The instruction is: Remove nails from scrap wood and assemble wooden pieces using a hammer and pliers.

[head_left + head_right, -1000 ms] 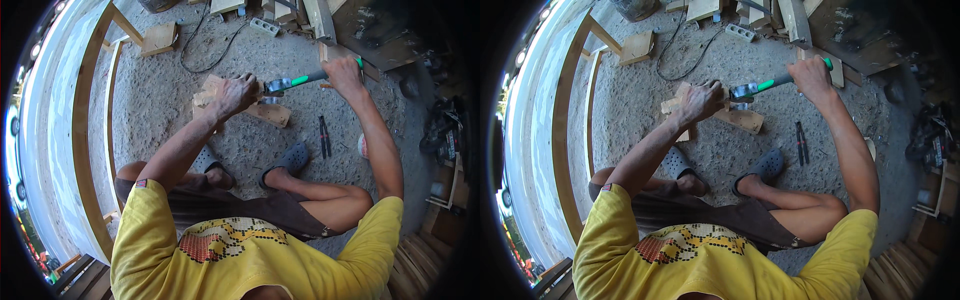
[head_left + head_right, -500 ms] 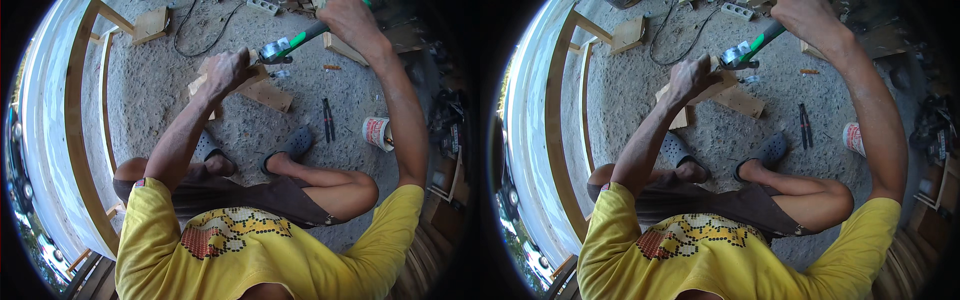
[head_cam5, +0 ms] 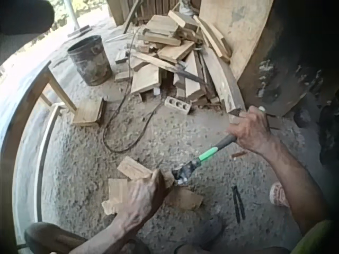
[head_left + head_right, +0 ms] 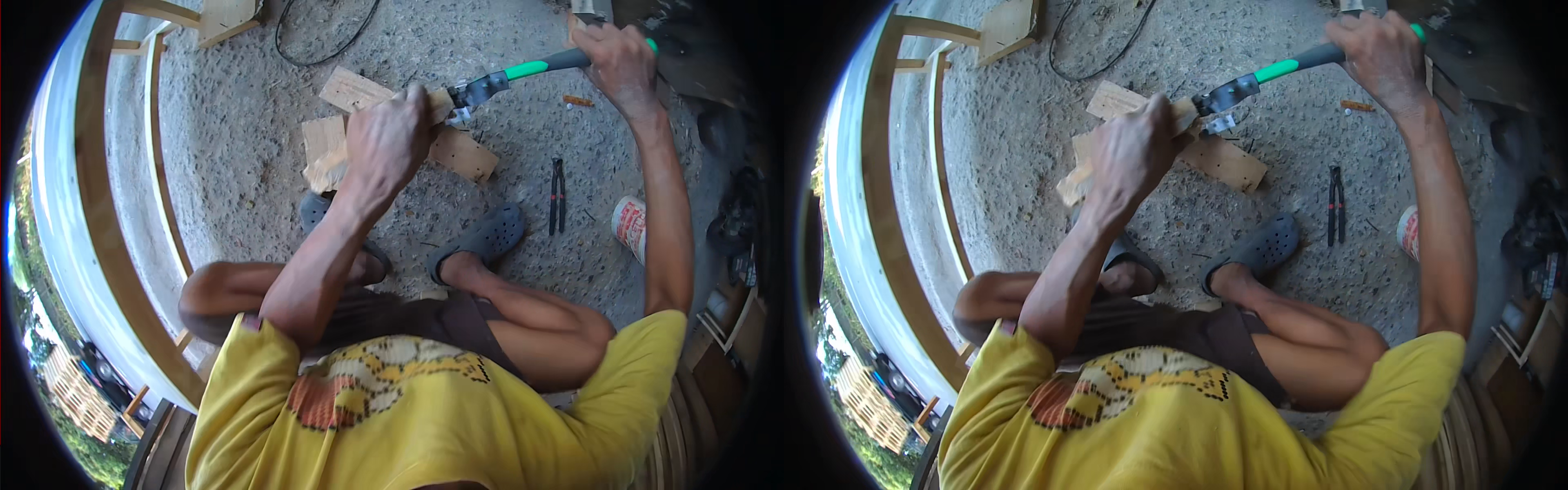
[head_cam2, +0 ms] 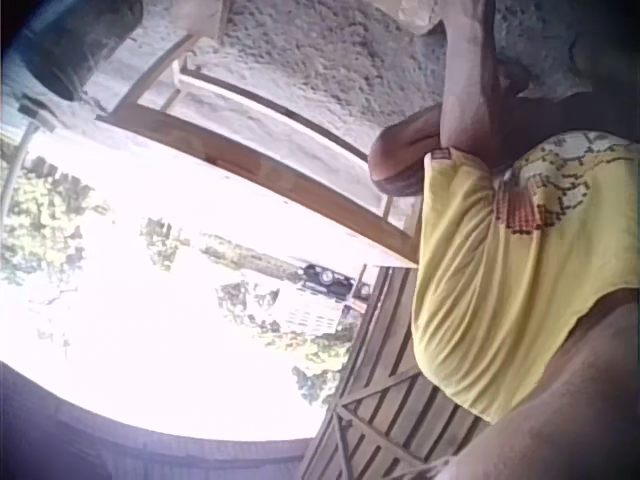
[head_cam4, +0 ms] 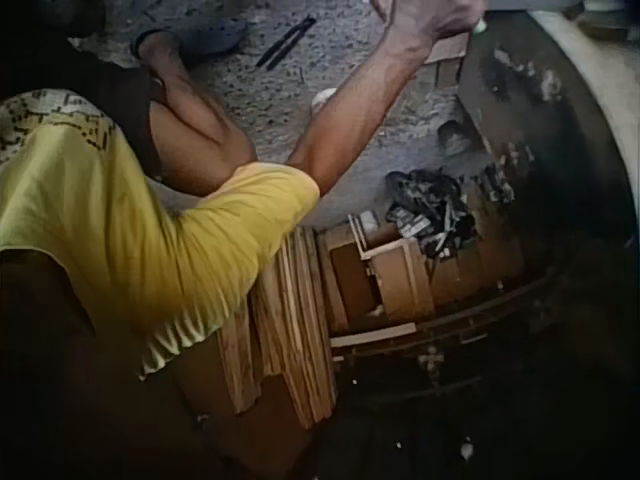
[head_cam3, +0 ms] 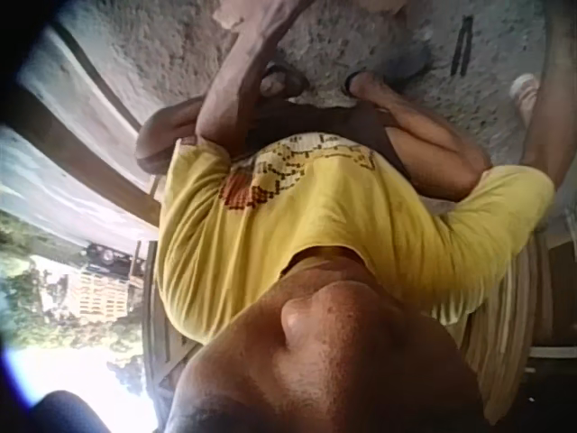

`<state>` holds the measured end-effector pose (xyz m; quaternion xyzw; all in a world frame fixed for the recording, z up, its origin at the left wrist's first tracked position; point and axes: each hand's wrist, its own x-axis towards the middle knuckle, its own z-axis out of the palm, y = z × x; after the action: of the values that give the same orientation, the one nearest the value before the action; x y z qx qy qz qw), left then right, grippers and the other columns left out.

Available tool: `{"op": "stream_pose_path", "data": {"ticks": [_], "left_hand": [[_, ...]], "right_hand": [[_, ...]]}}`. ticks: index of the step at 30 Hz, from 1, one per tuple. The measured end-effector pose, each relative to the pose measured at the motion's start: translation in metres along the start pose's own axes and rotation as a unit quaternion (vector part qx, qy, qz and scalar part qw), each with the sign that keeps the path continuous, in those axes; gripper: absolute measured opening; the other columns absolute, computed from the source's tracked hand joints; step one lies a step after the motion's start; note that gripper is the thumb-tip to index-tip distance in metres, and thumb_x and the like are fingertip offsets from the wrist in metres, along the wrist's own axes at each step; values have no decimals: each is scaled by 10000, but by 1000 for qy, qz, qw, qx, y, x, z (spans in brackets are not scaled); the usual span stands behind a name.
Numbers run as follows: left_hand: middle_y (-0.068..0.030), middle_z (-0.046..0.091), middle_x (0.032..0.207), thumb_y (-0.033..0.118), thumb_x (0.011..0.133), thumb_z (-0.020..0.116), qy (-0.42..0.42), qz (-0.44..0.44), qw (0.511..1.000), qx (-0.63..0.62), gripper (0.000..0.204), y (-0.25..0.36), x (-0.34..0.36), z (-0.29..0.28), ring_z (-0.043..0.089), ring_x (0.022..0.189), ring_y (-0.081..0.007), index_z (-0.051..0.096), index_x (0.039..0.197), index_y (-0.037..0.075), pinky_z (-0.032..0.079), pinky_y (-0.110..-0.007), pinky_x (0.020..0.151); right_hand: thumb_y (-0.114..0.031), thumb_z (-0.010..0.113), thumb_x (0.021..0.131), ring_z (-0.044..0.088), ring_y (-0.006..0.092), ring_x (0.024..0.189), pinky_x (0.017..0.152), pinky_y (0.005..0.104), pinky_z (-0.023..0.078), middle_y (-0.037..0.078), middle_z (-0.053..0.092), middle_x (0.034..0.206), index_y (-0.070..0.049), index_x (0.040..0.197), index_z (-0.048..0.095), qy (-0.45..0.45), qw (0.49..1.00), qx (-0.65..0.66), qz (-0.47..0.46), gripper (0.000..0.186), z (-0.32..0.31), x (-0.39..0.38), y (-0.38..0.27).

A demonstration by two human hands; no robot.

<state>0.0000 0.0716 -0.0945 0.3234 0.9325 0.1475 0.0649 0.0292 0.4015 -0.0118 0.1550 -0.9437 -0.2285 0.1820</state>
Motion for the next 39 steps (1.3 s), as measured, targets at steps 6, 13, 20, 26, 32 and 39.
{"op": "stream_pose_path", "data": {"ticks": [6,13,20,26,32,39], "left_hand": [[-124,678,662,447,939,763,-2,-27,1000,1,415,-2,-13,6,688,566,-273,575,919,77,481,-444,515],[-177,696,730,221,949,696,26,58,996,-56,208,14,-4,-11,714,629,-345,568,1002,66,499,-485,526],[-190,708,753,169,970,649,26,29,999,-5,155,20,-1,-7,730,680,-331,556,977,45,512,-487,538],[-168,679,666,262,988,684,-1,-14,1000,-9,236,16,1,-8,690,557,-345,577,956,54,520,-477,513],[-200,694,725,255,939,718,6,-20,999,-24,255,20,10,-5,716,636,-387,566,970,53,556,-510,570],[-203,718,757,295,945,721,-10,12,1000,-11,273,16,17,-7,738,664,-365,574,951,66,559,-477,557]], "right_hand": [[-137,745,832,695,213,816,739,401,533,31,677,776,-181,827,696,-19,996,-9,-91,66,-16,15,14],[-94,716,810,697,231,808,764,400,499,26,666,786,-165,800,651,-80,995,55,-15,97,3,-8,13],[-64,698,800,667,281,805,759,432,504,45,627,772,-155,823,636,99,990,95,-15,113,23,6,21],[-95,713,827,693,286,791,727,437,521,52,657,768,-147,806,657,17,1000,10,-18,79,35,4,31],[-98,753,791,668,235,847,760,404,493,23,651,823,-170,860,647,-64,994,87,11,146,57,-9,33],[-105,691,856,705,233,809,785,411,523,12,658,770,-159,816,663,-68,990,120,37,73,52,-9,25]]}}
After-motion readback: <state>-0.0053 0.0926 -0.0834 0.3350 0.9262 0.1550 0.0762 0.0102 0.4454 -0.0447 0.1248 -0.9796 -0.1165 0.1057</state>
